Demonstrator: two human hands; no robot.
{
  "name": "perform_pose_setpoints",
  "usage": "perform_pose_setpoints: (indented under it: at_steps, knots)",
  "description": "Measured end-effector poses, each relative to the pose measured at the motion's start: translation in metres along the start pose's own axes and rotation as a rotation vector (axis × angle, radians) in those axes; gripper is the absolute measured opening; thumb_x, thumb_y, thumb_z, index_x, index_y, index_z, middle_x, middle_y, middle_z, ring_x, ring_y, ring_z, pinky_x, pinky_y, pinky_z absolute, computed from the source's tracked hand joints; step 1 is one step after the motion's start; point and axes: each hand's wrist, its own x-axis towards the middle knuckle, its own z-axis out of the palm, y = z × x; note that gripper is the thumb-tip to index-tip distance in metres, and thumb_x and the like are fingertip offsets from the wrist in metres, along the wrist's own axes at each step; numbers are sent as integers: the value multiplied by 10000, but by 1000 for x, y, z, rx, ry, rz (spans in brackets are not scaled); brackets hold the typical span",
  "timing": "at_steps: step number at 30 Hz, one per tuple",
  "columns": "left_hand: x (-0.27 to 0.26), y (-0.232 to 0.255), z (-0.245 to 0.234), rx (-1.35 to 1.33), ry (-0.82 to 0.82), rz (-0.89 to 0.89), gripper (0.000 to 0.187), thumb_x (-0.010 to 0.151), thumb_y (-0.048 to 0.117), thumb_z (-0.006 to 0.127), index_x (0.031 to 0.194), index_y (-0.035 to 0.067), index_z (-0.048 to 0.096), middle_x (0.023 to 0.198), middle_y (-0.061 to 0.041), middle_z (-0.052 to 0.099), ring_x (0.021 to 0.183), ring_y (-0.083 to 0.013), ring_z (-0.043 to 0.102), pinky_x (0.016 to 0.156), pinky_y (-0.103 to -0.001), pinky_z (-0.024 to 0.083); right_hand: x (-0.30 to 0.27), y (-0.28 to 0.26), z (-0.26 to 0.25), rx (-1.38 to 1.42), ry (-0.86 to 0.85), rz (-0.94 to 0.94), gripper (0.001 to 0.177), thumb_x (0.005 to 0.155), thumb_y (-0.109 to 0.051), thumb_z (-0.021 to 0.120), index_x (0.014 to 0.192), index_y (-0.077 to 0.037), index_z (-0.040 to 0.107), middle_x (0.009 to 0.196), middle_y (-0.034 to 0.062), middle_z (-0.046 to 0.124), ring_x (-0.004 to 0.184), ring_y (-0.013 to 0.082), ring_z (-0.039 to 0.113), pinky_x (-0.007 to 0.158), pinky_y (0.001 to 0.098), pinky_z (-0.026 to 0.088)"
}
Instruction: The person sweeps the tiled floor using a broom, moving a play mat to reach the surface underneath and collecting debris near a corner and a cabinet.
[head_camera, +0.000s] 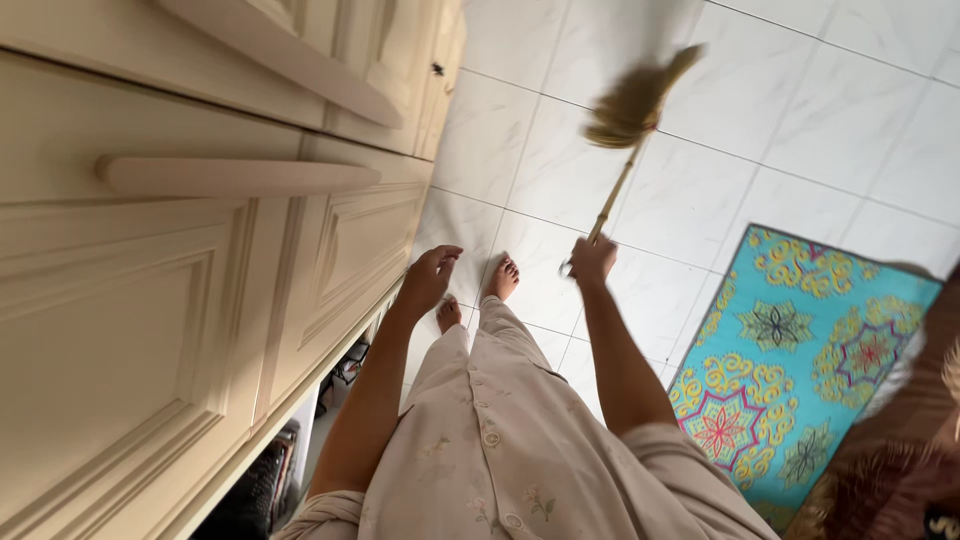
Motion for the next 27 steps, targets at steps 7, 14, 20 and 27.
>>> perform_pose_setpoints:
  at_steps: [7, 14, 20, 27]
  knots:
    - [12, 10, 3, 56, -91, 43, 293, 1030, 184, 527, 1269, 94, 671, 1233, -99, 725, 1145, -240, 691, 980, -358, 532, -159, 64, -49, -25, -206, -79, 433, 943, -186, 646, 1338, -25, 570, 600, 74, 635, 444, 115, 529, 388, 300, 419]
    - [19, 41, 7, 82, -143, 123, 289, 1021, 202, 547, 1258, 100, 675, 1195, -95, 739, 1110, -232, 702, 971, -347, 533, -177, 112, -19, 262, -638, 228, 387, 939, -190, 718, 1221, 72, 686, 635, 9, 569, 443, 97, 459, 366, 293, 359]
    - [1, 54, -2, 86, -157, 179, 294, 1042, 218, 554, 1277, 84, 671, 1243, -95, 728, 1178, -213, 683, 1001, -325, 515, -91, 187, 7, -8, -325, 117, 375, 857, -83, 738, 1215, -9, 655, 722, 110, 685, 527, 152, 607, 424, 325, 504]
    - [-10, 59, -5, 144, -222, 23, 307, 1041, 200, 515, 1297, 98, 650, 1265, -81, 716, 1195, -190, 668, 1010, -317, 493, -52, 174, -75, -374, 124, -130, 435, 893, -159, 701, 1312, -48, 662, 819, 142, 733, 609, 213, 696, 545, 370, 552]
